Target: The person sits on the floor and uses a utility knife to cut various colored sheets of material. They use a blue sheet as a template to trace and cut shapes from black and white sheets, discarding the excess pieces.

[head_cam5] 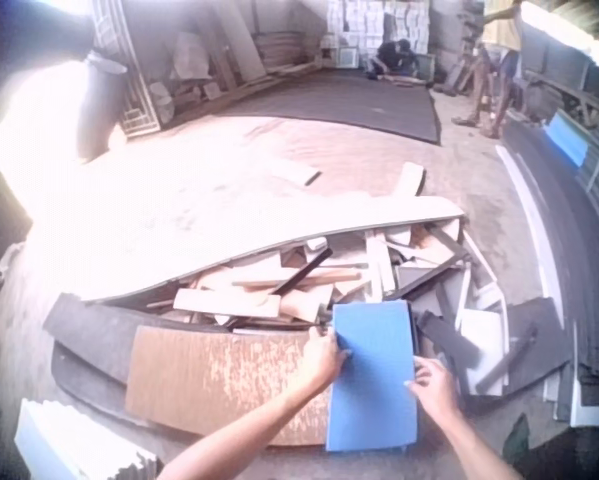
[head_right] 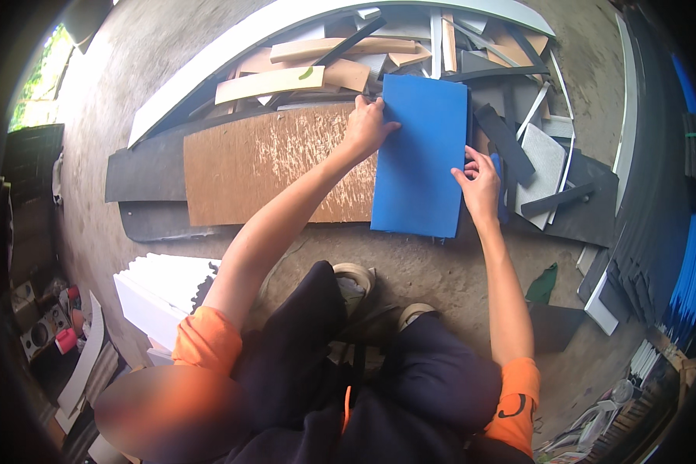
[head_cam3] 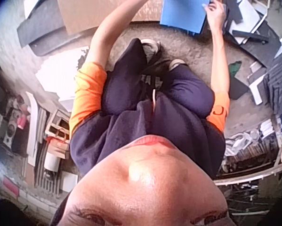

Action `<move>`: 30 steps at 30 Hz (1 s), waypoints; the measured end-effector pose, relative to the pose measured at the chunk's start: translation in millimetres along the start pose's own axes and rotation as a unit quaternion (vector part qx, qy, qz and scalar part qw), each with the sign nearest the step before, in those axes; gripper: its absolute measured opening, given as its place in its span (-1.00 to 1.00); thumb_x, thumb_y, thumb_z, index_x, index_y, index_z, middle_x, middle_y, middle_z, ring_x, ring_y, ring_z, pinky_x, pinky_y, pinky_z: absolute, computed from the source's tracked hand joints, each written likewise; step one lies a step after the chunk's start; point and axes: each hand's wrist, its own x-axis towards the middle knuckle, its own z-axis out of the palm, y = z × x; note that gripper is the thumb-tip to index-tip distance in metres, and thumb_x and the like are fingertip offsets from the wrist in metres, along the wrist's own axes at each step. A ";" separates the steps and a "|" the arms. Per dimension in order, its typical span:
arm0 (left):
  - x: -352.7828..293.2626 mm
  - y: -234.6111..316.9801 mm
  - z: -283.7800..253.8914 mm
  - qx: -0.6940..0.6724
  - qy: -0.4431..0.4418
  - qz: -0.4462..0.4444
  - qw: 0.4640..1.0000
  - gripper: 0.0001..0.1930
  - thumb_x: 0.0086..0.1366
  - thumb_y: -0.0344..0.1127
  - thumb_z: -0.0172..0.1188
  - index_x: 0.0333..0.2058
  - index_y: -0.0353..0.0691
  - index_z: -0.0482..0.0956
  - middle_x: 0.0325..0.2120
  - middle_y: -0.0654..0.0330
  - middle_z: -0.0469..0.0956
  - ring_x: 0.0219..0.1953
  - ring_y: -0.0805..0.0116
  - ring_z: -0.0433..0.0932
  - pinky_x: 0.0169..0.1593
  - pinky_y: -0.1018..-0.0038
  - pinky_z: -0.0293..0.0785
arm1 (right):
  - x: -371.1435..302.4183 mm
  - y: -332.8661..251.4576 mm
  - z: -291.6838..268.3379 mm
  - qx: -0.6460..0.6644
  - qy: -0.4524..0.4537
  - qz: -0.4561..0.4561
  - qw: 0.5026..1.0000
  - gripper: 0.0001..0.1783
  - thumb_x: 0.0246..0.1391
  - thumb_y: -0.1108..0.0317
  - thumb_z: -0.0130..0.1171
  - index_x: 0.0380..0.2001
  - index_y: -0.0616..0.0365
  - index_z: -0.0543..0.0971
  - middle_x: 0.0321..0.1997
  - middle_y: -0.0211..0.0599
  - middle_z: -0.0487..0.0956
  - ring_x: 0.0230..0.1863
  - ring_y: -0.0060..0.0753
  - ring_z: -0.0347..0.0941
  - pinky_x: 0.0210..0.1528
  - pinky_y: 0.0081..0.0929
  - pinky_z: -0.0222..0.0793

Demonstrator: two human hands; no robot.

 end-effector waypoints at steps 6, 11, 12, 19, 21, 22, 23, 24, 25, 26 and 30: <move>-4.9 2.3 4.5 0.012 0.030 0.016 0.999 -0.54 -0.02 -0.27 0.24 -0.26 -0.51 0.33 -0.23 -0.25 0.25 -0.25 -0.13 0.42 -0.15 0.25 0.41 | -1.0 -0.4 -0.4 0.038 -0.018 0.034 0.999 -0.50 -0.19 0.64 0.17 -0.07 0.32 0.37 -0.21 -0.31 0.40 -0.41 -0.70 0.32 -0.34 -0.75 0.36; -0.7 3.4 2.2 0.018 -0.014 0.003 1.000 -0.45 -0.03 -0.23 0.26 -0.19 -0.52 0.26 -0.20 -0.26 0.24 -0.21 -0.13 0.40 -0.11 0.27 0.39 | -0.5 -3.7 0.6 0.005 0.003 0.037 0.999 -0.50 -0.27 0.60 0.23 -0.13 0.28 0.41 -0.22 -0.27 0.42 -0.42 -0.59 0.38 -0.36 -0.65 0.40; 1.6 2.3 1.2 0.020 -0.018 0.001 1.000 -0.43 -0.03 -0.21 0.26 -0.18 -0.52 0.23 -0.19 -0.26 0.23 -0.20 -0.12 0.40 -0.11 0.27 0.39 | -0.1 -4.3 1.0 -0.011 0.005 0.032 0.999 -0.50 -0.28 0.59 0.23 -0.14 0.28 0.41 -0.23 -0.26 0.43 -0.42 -0.57 0.38 -0.36 -0.64 0.40; 49.0 7.0 -17.6 0.237 -0.035 0.193 0.951 0.37 -0.49 0.05 0.46 0.18 -0.30 -0.34 0.01 -0.03 0.18 0.10 0.02 0.13 0.11 -0.03 0.09 | 2.6 -2.9 3.8 -0.088 0.007 0.000 0.996 -0.50 -0.27 0.56 0.22 -0.13 0.27 0.39 -0.27 -0.24 0.41 -0.43 -0.48 0.39 -0.32 -0.55 0.40; 65.1 4.0 -20.3 0.217 -0.128 0.211 0.944 0.38 -0.52 0.07 0.46 0.18 -0.30 -0.32 -0.05 -0.03 0.29 0.07 0.07 0.21 0.10 -0.06 0.08 | 2.0 -5.4 5.9 -0.083 0.006 0.015 0.996 -0.50 -0.27 0.56 0.22 -0.14 0.27 0.39 -0.27 -0.24 0.41 -0.44 -0.47 0.38 -0.30 -0.54 0.40; 68.4 1.8 -19.8 0.207 -0.130 0.207 0.947 0.36 -0.50 0.06 0.46 0.18 -0.29 -0.30 -0.05 -0.04 0.28 0.07 0.05 0.21 0.12 -0.06 0.05 | 2.8 -6.9 5.2 -0.084 0.005 0.018 0.996 -0.51 -0.26 0.56 0.22 -0.14 0.27 0.39 -0.27 -0.24 0.41 -0.44 -0.47 0.38 -0.30 -0.53 0.40; 68.0 3.2 -20.5 0.196 -0.137 0.205 0.949 0.33 -0.49 0.04 0.46 0.19 -0.27 -0.28 -0.05 -0.05 0.28 0.07 0.03 0.21 0.13 -0.05 0.03 | 1.7 -6.2 3.4 -0.084 0.005 0.016 0.996 -0.51 -0.26 0.55 0.22 -0.14 0.27 0.39 -0.27 -0.24 0.41 -0.43 -0.46 0.38 -0.29 -0.53 0.39; 67.6 5.3 -20.9 0.186 -0.143 0.202 0.951 0.31 -0.47 0.03 0.46 0.19 -0.26 -0.26 -0.06 -0.05 0.28 0.07 0.01 0.20 0.15 -0.04 0.00 | 1.3 -5.9 1.6 -0.083 0.005 0.014 0.996 -0.51 -0.26 0.55 0.22 -0.14 0.27 0.39 -0.27 -0.24 0.41 -0.43 -0.46 0.38 -0.29 -0.52 0.39; 66.3 7.9 -21.0 0.201 -0.137 0.197 0.950 0.29 -0.47 0.05 0.45 0.18 -0.27 -0.19 -0.05 -0.04 0.28 0.09 0.05 0.19 0.14 0.02 0.04 | 1.2 -6.0 0.8 -0.082 0.004 0.011 0.997 -0.51 -0.26 0.55 0.22 -0.14 0.27 0.39 -0.27 -0.24 0.41 -0.43 -0.46 0.38 -0.29 -0.52 0.39; 63.5 6.0 -19.7 0.196 -0.117 0.202 0.952 0.27 -0.47 0.03 0.46 0.18 -0.28 -0.18 -0.04 -0.06 0.26 0.09 0.04 0.17 0.13 0.04 0.06 | 1.4 -6.9 0.9 -0.079 0.004 0.014 0.997 -0.51 -0.26 0.55 0.22 -0.14 0.26 0.39 -0.27 -0.25 0.41 -0.42 -0.45 0.38 -0.29 -0.52 0.38; 23.5 -4.8 -11.9 0.133 0.090 0.228 0.960 0.15 -0.33 -0.14 0.43 0.17 -0.29 -0.16 0.00 -0.15 0.15 0.07 -0.06 0.12 0.08 0.08 0.10 | 0.4 -7.5 3.9 -0.092 -0.002 0.021 0.996 -0.51 -0.25 0.54 0.21 -0.13 0.25 0.39 -0.27 -0.25 0.41 -0.41 -0.43 0.39 -0.30 -0.50 0.38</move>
